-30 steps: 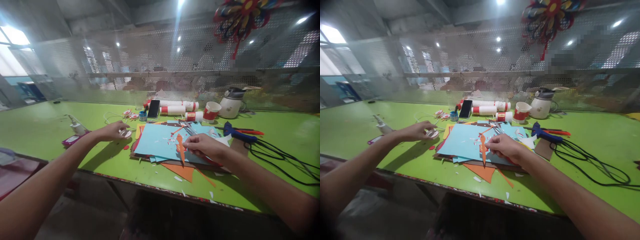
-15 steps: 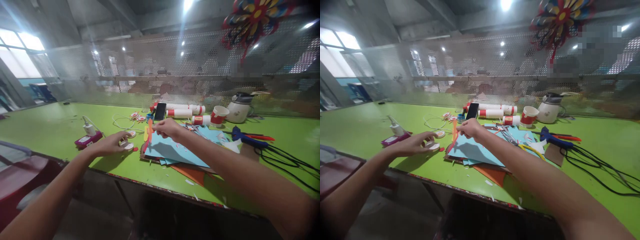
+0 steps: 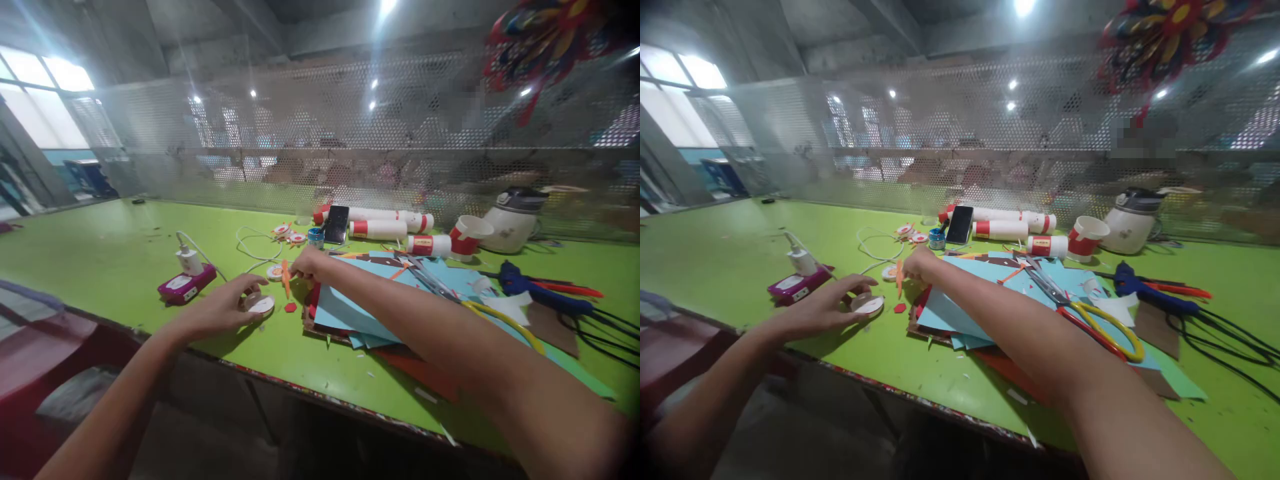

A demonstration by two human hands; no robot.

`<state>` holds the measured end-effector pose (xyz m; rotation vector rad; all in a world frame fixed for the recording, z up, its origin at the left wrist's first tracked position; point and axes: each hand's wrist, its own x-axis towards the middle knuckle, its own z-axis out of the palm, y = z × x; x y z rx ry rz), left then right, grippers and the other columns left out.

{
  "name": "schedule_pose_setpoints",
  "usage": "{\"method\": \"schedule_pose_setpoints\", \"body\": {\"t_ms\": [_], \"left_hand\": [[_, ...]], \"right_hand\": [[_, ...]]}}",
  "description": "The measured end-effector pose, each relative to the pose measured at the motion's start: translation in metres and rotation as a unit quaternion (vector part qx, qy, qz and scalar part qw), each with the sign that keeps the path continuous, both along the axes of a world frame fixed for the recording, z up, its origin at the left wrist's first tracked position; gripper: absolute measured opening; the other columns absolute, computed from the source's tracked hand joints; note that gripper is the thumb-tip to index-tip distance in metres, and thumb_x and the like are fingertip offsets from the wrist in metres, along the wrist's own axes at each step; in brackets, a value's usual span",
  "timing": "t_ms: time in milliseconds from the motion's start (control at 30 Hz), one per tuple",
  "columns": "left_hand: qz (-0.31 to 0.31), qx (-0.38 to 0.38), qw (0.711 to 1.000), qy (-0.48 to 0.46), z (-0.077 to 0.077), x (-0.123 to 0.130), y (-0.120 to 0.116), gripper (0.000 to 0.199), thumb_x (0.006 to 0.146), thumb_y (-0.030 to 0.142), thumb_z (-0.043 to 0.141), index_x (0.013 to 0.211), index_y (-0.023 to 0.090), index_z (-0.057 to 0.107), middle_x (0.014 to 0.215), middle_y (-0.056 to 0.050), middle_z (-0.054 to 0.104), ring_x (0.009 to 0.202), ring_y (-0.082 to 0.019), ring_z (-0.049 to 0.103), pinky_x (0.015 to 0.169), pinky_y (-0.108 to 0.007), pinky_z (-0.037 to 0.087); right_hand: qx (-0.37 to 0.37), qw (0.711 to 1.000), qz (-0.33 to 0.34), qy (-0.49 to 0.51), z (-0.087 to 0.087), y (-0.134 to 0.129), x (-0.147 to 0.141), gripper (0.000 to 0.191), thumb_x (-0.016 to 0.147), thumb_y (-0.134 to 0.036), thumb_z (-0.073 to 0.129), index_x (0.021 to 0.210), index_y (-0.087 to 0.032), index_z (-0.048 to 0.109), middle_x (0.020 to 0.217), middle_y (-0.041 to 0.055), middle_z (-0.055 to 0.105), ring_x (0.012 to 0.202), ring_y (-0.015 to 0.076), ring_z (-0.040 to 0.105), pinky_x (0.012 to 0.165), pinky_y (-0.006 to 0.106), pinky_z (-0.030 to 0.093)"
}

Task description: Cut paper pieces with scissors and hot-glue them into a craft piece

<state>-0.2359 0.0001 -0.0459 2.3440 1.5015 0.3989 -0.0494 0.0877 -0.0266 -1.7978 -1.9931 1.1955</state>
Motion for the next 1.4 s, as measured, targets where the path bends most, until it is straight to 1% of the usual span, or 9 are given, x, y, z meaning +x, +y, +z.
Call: {"method": "schedule_pose_setpoints", "body": {"t_ms": [200,367,467,600,800,900,1100,1267,1400], "left_hand": [[0.013,0.001,1.0,0.015,0.012,0.01,-0.005,0.056,0.079,0.051,0.054,0.124,0.017,0.049,0.12,-0.012,0.059,0.104,-0.027,0.057,0.088,-0.036,0.045],[-0.005,0.028,1.0,0.002,0.027,0.018,-0.006,0.052,0.079,0.044,0.057,0.123,0.017,0.05,0.125,-0.012,0.057,0.107,-0.026,0.056,0.089,-0.035,0.045],[-0.025,0.021,0.999,-0.008,0.034,0.03,-0.008,0.053,0.079,0.041,0.059,0.126,0.019,0.048,0.128,-0.011,0.055,0.107,-0.025,0.056,0.088,-0.035,0.046],[-0.091,0.037,0.995,-0.019,0.044,0.065,-0.015,0.054,0.079,0.043,0.06,0.126,0.02,0.047,0.126,-0.011,0.055,0.106,-0.025,0.055,0.09,-0.037,0.046],[-0.246,0.045,0.967,-0.049,0.054,0.143,-0.028,0.049,0.081,0.035,0.06,0.126,0.023,0.046,0.121,-0.009,0.056,0.101,-0.022,0.055,0.086,-0.036,0.046],[-0.319,0.035,0.944,-0.078,0.052,0.179,-0.028,0.047,0.081,0.029,0.06,0.126,0.023,0.047,0.123,-0.008,0.055,0.105,-0.022,0.054,0.089,-0.036,0.045],[-0.332,0.008,0.932,-0.146,0.04,0.224,-0.011,0.053,0.077,0.026,0.067,0.126,0.023,0.048,0.132,-0.011,0.051,0.115,-0.024,0.051,0.094,-0.038,0.045],[-0.288,-0.068,0.916,-0.269,0.02,0.242,-0.004,0.053,0.076,0.024,0.069,0.126,0.022,0.05,0.139,-0.011,0.048,0.122,-0.024,0.05,0.098,-0.036,0.043],[-0.232,-0.165,0.884,-0.371,0.006,0.248,-0.008,0.059,0.078,0.029,0.068,0.132,0.019,0.046,0.138,-0.012,0.052,0.122,-0.025,0.052,0.099,-0.037,0.045]], "right_hand": [[0.039,0.998,0.013,-0.045,0.02,-0.011,0.021,0.027,0.092,-0.029,0.058,0.116,-0.016,0.06,0.119,0.0077,0.061,0.099,0.0232,0.062,0.082,0.041,0.053],[0.103,0.993,0.038,0.042,0.04,-0.022,0.043,0.026,0.092,-0.03,0.058,0.113,-0.014,0.06,0.11,0.007,0.064,0.089,0.0192,0.065,0.075,0.037,0.055],[0.139,0.983,0.041,0.11,0.045,-0.037,0.073,0.019,0.093,-0.03,0.057,0.099,-0.013,0.062,0.089,0.0025,0.065,0.068,0.012,0.063,0.06,0.027,0.053],[0.145,0.972,0.042,0.179,0.039,-0.074,0.126,0.02,0.09,-0.022,0.059,0.076,-0.01,0.066,0.054,-0.0046,0.053,0.042,0.0046,0.042,0.041,0.018,0.036],[0.07,0.965,0.036,0.249,0.019,-0.127,0.191,0.031,0.088,-0.039,0.059,0.078,-0.011,0.068,0.059,-0.0002,0.06,0.05,0.0079,0.054,0.047,0.021,0.043],[0.05,0.956,0.021,0.288,0.015,-0.14,0.214,0.033,0.083,-0.042,0.064,0.069,-0.012,0.065,0.057,-0.0006,0.06,0.051,0.0087,0.056,0.048,0.021,0.044],[0.041,0.934,-0.051,0.35,0.003,-0.139,0.251,0.025,0.075,-0.036,0.072,0.072,-0.012,0.066,0.052,-0.0007,0.062,0.046,0.0093,0.057,0.041,0.019,0.04],[0.034,0.909,-0.105,0.403,-0.005,-0.134,0.261,0.028,0.071,-0.037,0.077,0.068,-0.012,0.064,0.049,-0.0021,0.06,0.042,0.0064,0.053,0.037,0.016,0.038],[0.014,0.887,-0.132,0.442,-0.012,-0.132,0.259,0.032,0.067,-0.039,0.081,0.067,-0.013,0.061,0.049,-0.0024,0.061,0.04,0.0053,0.053,0.036,0.014,0.04]]}}
